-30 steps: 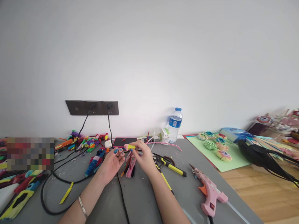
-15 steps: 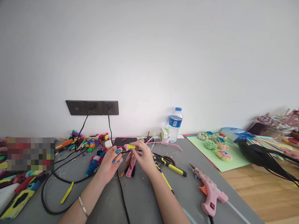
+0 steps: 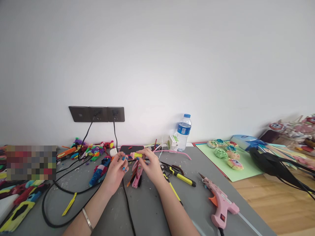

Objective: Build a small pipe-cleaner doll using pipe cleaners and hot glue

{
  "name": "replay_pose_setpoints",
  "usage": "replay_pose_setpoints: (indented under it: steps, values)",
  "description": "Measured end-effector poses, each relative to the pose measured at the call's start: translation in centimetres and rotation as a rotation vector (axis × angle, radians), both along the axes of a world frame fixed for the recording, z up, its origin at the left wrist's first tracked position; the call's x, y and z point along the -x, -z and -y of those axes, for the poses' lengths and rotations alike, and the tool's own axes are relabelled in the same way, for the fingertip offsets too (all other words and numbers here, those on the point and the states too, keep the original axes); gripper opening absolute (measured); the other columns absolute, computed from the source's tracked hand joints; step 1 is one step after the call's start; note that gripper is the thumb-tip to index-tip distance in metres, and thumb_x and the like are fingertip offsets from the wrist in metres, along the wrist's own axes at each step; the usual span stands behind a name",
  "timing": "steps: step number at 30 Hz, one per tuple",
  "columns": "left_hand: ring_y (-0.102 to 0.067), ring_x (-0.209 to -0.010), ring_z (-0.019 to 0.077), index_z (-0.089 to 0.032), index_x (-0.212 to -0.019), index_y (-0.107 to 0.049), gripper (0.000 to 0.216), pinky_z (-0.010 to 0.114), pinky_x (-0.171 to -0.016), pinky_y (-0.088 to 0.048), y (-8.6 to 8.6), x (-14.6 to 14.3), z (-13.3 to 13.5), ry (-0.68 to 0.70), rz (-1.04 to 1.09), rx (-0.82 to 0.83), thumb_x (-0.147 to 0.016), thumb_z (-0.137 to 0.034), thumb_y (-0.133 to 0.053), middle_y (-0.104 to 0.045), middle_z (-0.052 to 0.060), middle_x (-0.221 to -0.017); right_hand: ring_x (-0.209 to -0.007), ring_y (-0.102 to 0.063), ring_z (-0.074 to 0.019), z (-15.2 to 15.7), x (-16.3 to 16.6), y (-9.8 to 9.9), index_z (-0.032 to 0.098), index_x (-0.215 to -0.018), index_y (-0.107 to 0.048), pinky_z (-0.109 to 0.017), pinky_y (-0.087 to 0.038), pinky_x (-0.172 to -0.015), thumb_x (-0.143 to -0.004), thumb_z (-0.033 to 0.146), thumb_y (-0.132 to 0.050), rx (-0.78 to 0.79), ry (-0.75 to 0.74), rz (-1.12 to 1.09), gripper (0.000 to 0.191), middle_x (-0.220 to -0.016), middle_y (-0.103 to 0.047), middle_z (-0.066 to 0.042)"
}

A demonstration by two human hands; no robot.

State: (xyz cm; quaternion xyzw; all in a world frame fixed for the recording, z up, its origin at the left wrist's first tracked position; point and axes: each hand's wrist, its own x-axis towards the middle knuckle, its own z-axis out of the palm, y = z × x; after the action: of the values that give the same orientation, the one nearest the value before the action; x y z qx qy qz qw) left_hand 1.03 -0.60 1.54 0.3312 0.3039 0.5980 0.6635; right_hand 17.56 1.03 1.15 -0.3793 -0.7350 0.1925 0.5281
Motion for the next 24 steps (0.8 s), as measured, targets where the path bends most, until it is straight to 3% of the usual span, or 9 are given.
replay_pose_setpoints:
  steps: [24]
  values:
    - [-0.047, -0.06, 0.0086, -0.018, -0.072, -0.055, 0.041, 0.021, -0.056, -0.043, 0.6, 0.5, -0.34, -0.126, -0.047, 0.04, -0.062, -0.046, -0.082, -0.06, -0.001, -0.073, -0.072, -0.056, -0.0177, -0.08, 0.04, 0.17, 0.021, -0.099, -0.065, -0.029, -0.045, -0.07, -0.091, 0.022, -0.054, 0.0, 0.019, -0.007, 0.013, -0.083, -0.062, -0.004]
